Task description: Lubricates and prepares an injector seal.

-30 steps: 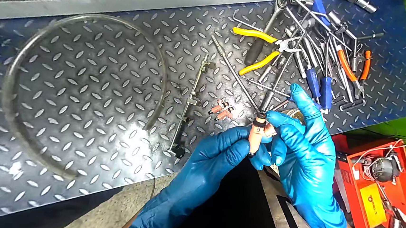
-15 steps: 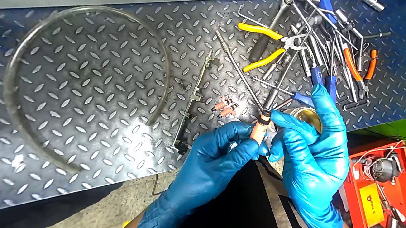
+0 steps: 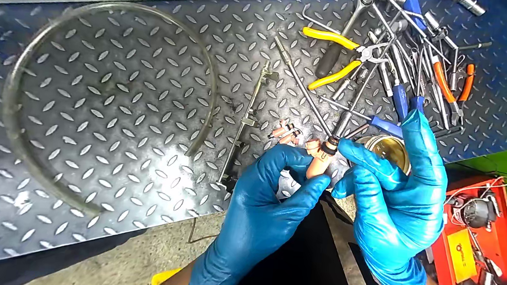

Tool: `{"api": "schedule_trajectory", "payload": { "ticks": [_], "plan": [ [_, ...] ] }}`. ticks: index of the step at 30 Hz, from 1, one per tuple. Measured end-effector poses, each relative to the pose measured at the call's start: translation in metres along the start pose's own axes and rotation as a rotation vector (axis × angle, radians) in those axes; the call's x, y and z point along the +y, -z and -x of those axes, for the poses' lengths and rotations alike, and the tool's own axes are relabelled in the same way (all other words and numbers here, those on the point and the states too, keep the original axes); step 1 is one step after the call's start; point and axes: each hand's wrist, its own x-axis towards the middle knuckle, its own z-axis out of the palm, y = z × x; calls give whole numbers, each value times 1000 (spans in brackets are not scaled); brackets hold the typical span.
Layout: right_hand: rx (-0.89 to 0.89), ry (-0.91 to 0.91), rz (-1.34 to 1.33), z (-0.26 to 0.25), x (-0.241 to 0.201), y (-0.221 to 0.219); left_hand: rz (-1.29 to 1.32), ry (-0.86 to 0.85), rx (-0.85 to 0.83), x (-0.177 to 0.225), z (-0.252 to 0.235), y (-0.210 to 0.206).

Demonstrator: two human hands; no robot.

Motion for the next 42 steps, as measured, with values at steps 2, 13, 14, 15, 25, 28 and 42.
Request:
{"api": "schedule_trajectory", "payload": {
  "ticks": [2,13,14,15,25,28,42],
  "plan": [
    [-11,21,44,1,0,-1,-85,-53,31,-3,0,0],
    [-66,147,472,4,4,-3,-1042,-359,89,-15,11,8],
    [-57,137,418,2,1,1,-1060,-298,68,-19,13,14],
    [-52,120,370,1,-2,5,-1082,-222,44,-25,15,22],
    [-34,-25,318,27,12,32,-1353,222,-120,-97,31,52],
    [-23,-38,307,29,13,36,-1300,186,-69,-86,23,48],
    [84,-238,-120,17,13,42,-434,334,-86,-61,-21,0]
  ]
}}
